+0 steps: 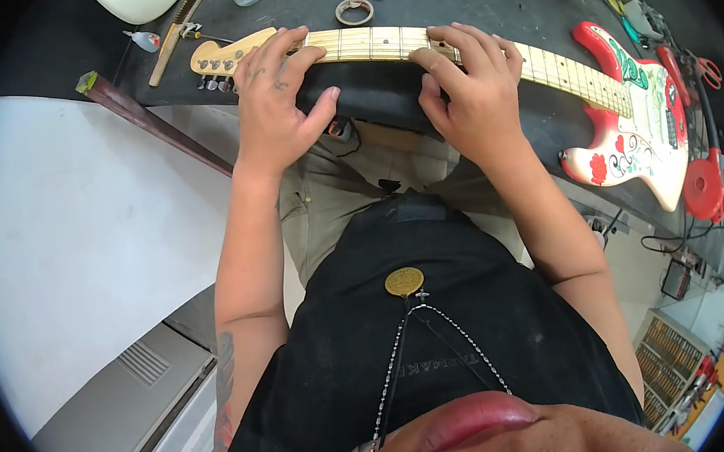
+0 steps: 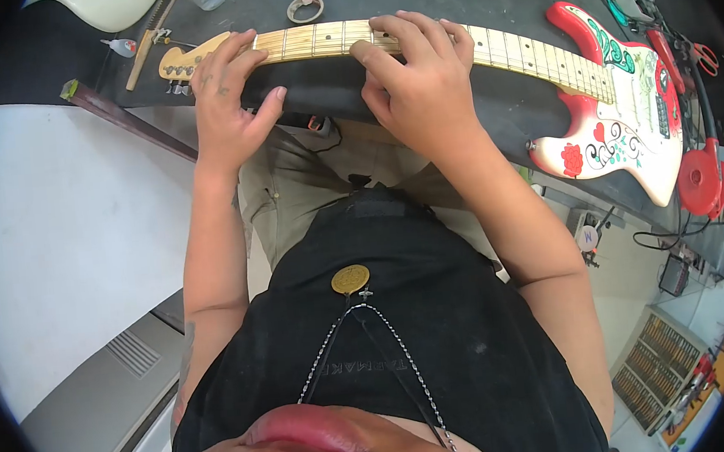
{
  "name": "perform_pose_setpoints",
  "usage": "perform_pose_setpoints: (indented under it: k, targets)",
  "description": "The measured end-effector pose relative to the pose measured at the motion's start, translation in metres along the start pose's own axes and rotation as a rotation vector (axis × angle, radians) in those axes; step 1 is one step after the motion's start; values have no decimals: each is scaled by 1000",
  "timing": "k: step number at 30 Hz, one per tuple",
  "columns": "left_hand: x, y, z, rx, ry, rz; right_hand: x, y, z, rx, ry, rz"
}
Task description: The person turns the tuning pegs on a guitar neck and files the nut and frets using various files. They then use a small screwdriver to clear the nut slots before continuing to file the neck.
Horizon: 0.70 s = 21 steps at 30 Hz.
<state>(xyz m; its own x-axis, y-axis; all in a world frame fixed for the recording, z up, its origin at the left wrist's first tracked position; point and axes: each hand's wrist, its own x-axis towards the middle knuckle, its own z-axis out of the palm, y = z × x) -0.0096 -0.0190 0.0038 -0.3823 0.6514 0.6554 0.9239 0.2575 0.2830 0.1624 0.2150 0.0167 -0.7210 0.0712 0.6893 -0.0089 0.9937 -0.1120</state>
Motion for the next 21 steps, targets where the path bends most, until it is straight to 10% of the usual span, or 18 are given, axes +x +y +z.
perform_pose_setpoints:
  k: [21]
  targets:
    - [-4,0,-3,-7,-43,3,-1,1,5,16,30,-22]
